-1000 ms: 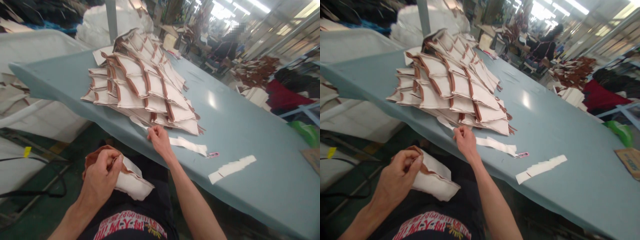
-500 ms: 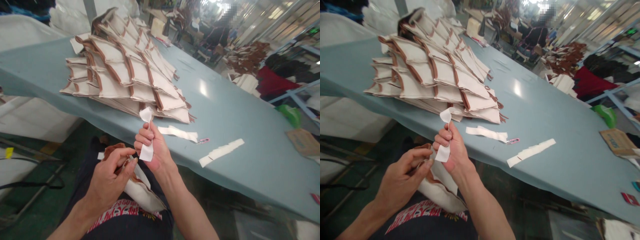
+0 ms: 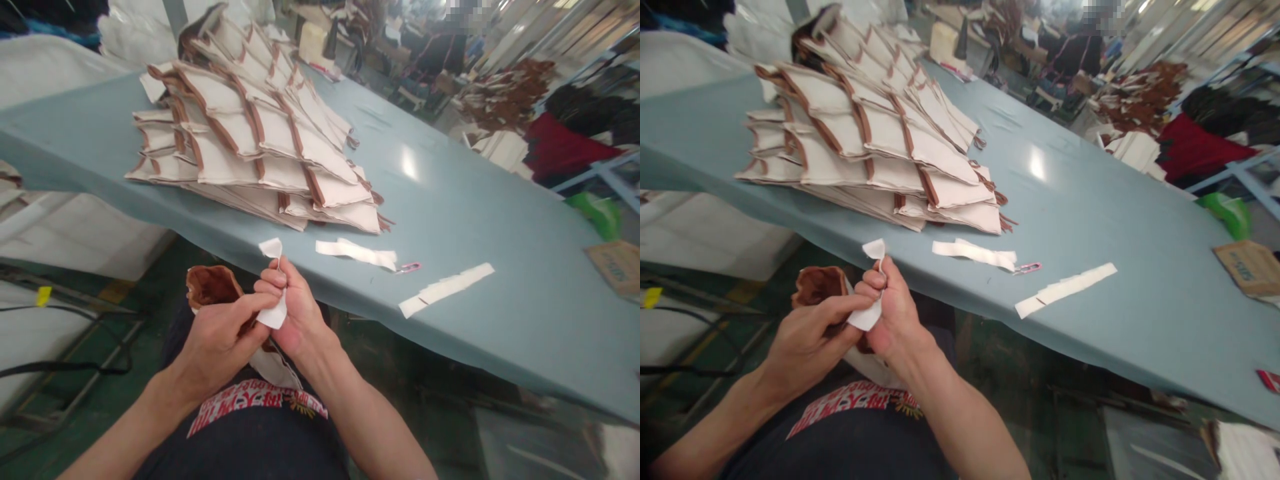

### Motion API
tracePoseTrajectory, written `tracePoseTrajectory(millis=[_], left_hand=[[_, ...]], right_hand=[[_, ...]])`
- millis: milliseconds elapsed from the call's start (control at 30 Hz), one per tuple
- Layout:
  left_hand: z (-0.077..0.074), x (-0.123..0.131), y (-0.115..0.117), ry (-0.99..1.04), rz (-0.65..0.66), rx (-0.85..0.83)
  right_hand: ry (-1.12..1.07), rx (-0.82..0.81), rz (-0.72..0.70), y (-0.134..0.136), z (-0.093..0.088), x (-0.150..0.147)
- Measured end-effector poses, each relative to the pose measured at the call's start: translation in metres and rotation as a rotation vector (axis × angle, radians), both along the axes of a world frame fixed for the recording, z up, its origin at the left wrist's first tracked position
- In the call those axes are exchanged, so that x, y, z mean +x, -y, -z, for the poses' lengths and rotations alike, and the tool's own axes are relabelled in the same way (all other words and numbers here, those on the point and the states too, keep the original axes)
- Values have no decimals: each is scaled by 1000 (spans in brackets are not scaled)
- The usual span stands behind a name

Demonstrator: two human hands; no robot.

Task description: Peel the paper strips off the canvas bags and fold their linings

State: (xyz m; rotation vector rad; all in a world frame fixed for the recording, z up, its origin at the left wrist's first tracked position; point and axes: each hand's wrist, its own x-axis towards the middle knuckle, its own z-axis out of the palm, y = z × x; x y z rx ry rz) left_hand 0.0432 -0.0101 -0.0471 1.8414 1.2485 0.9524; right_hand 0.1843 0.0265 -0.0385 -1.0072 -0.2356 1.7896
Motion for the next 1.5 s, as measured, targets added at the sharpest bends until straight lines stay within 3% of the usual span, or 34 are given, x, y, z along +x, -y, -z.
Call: tracePoseTrajectory(millis=[67,233,333,400,533,600,700,867,1067,1300,1500], left_hand=[[-6,1,3,86,-46,-140],[-27,-3,11,501,-74,-762],[-33,-6,17,612,-74,-893],[-35,-8,21,620,-86,-944],[-37,-7,26,581,-185,-950],[-38,-5,26,586,-190,-942],[-41,0,26,624,-126,-925],[-40,0,28,632,-179,-849],[-25,-19,26,598,-164,-796],[-29,-28,21,627,42,-867],[-32,-24,23,558,-51,-821]], right_hand=[[61,35,-18,5,7,-1],[210,50,-164,40,29,12],[296,58,-261,67,34,33],[483,117,-259,83,29,46],[1225,497,22,101,-4,55],[1408,795,139,103,-21,48],[1495,1078,122,96,-34,33],[1549,1118,61,84,-27,22],[1519,1069,63,78,-23,23],[1391,979,77,78,-21,19],[1348,978,130,72,-11,19]])
